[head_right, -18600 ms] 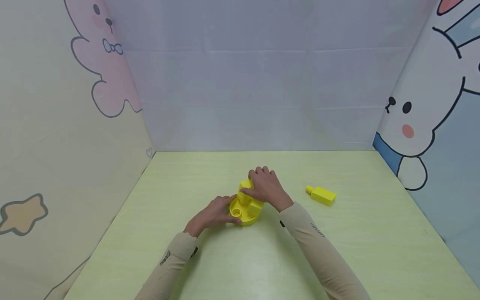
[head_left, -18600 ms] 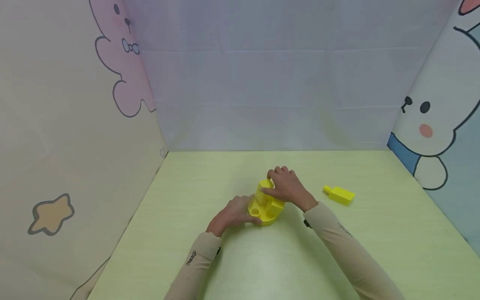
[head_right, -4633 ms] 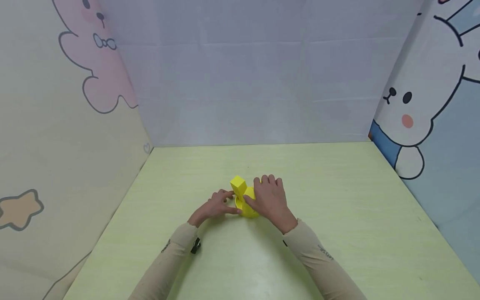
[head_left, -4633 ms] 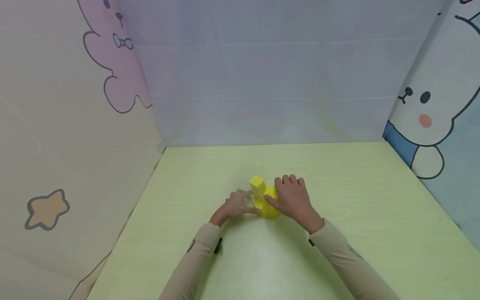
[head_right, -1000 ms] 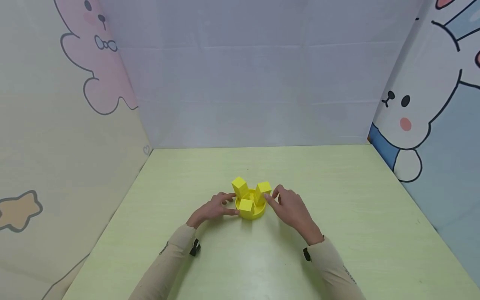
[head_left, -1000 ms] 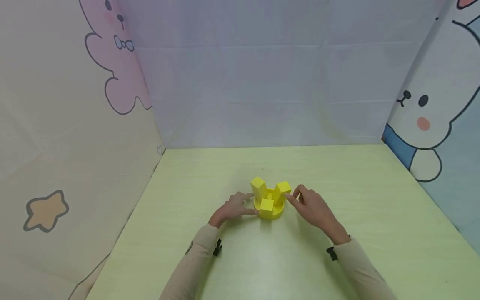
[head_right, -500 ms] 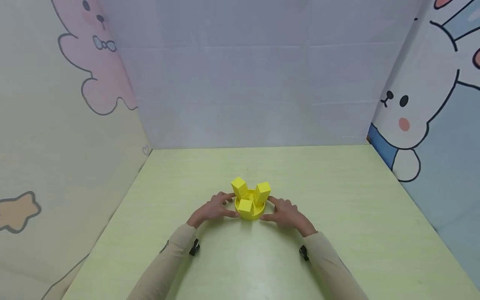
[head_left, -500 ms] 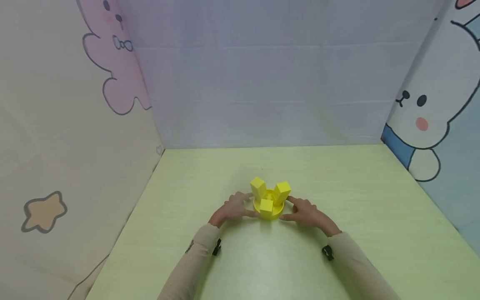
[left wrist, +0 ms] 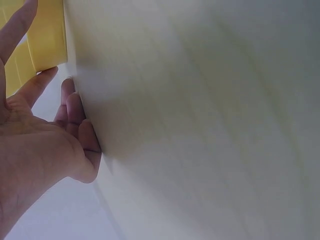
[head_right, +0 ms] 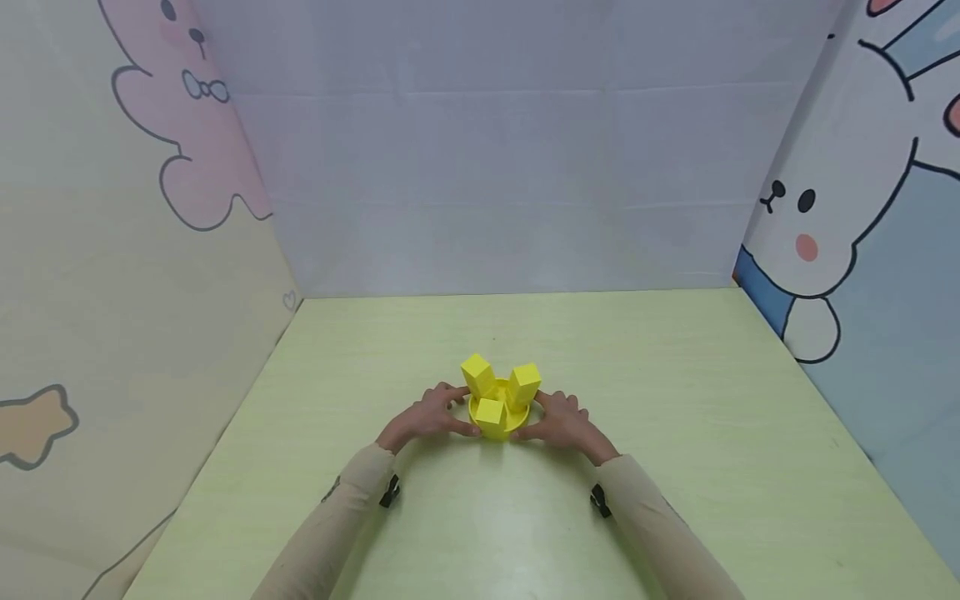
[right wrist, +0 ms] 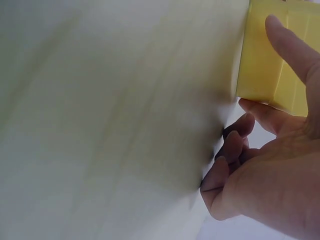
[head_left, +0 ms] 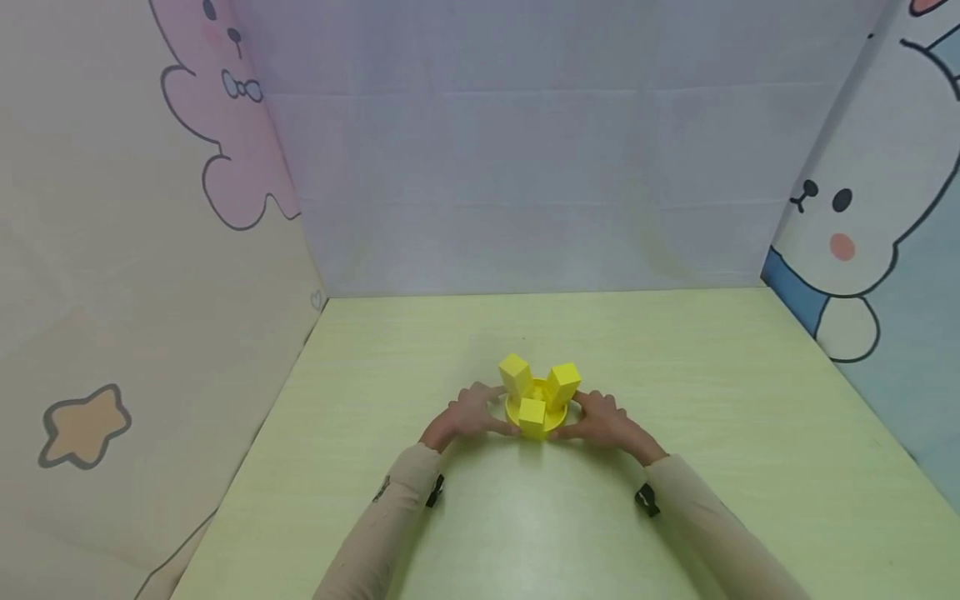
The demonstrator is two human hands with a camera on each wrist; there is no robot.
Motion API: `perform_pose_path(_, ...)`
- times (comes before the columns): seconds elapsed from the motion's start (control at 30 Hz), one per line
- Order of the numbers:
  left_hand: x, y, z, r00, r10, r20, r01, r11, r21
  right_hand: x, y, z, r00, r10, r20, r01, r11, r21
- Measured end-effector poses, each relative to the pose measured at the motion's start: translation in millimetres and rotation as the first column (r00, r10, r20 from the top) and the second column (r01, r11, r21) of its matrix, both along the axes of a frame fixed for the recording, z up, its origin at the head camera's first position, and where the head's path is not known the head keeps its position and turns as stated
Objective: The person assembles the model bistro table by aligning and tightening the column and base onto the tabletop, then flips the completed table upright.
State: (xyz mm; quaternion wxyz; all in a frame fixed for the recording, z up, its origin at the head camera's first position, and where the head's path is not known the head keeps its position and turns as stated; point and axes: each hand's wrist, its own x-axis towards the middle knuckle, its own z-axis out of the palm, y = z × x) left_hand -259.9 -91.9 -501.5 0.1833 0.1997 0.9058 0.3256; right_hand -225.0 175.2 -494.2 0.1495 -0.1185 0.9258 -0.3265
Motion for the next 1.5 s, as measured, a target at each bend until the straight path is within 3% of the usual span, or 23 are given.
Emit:
perform_pose_path(0.2, 1.7, 0, 2.9, 1.0, 0.023, -0.008, -0.023, 1.0, 0.01, -1.2, 0, -0.6, 1.0, 0.005, -0.006, -0.005, 1.0, 0.014)
perform_pose_path(0.43, 1.3, -1, 1.6, 0.999, -0.013, -0.031, 0.015, 0.998, 0.059, -0.5, 6, -0.6, 1.0, 0.025, 0.009, -0.025, 0.999, -0.048)
perform_pose_path(0.63, 2.1, -3, 2.3, 0.998, -0.021, 0.063, 0.011, 0.986, 0.164, 1.3, 11, 5.7, 0.994, 0.084, 0.071, -0.066, 0.971, -0.228)
perform_pose_path(0.8, 6.0, -5, 4.9, 0.988, -0.028, 0.154, -0.013, 0.966, 0.258, 4.8, 16, 9.9, 0.989, 0.124, 0.081, -0.093, 0.944, -0.317)
perform_pose_path(1.27, 12.7, -3, 16.1, 0.971, -0.002, 0.237, -0.097, 0.909, 0.405, 17.4, 21, 23.0, 0.983, 0.079, 0.166, 0.003, 0.896, -0.444)
perform_pose_path(1.5, 22.8, 5, 21.3, 0.95, 0.054, 0.308, -0.187, 0.887, 0.422, 20.0, 25, 37.8, 0.987, 0.048, 0.155, 0.023, 0.905, -0.425)
